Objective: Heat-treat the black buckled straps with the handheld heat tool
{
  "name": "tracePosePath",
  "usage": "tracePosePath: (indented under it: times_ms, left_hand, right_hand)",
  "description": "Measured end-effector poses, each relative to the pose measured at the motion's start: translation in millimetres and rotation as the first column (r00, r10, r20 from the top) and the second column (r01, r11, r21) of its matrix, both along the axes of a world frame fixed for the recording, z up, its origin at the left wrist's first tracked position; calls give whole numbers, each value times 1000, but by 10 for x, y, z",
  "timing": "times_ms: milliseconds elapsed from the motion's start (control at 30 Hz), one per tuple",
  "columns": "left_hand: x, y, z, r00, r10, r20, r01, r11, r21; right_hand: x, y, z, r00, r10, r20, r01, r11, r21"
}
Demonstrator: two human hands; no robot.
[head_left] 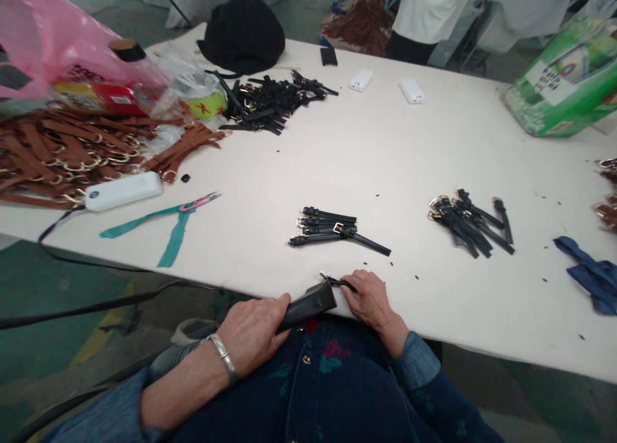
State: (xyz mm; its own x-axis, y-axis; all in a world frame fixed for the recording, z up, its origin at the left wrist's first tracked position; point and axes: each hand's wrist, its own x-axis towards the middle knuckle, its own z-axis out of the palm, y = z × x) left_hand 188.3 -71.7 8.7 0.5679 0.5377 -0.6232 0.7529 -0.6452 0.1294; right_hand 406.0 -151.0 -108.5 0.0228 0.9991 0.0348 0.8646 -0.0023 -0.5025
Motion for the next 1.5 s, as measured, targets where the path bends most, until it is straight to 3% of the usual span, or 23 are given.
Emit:
tracePosePath:
  times_ms: [233,400,567,733,867,1100,1267,1500]
  left_hand:
    - [-32,64,-126,1000,16,-26,-15,999,34]
    - [-60,70,-114,1000,-6,-5,7,1000,28]
    - [-30,102,-108,1000,-9,14,8,999,38]
    - [62,169,-169,1000,-28,13,27,998,63]
    - [46,207,-233,999,-48,20,46,995,92]
    - [94,272,-211,995,-97,24,94,989,118]
    - [181,323,-158,988,-153,27,148,978,145]
    - [165,394,-124,990,-137,-21,138,980,144]
  right_hand:
    - [75,135,81,999,30,-26,-33,994,-104]
    - [133,209,129,993,50,-108,-70,979,-189]
    - [72,226,103,999,-8,48,19,972,-234]
    - [3,149,57,995,-89,46,92,994,-56]
    - [-6,67,-6,998,-53,-28,55,994,90]
    - [30,78,-143,985,-51,-163,70,991,113]
    - [35,96,-147,983,-50,-175,72,990,121]
    - [12,75,-162,979,-60,-196,90,985,150]
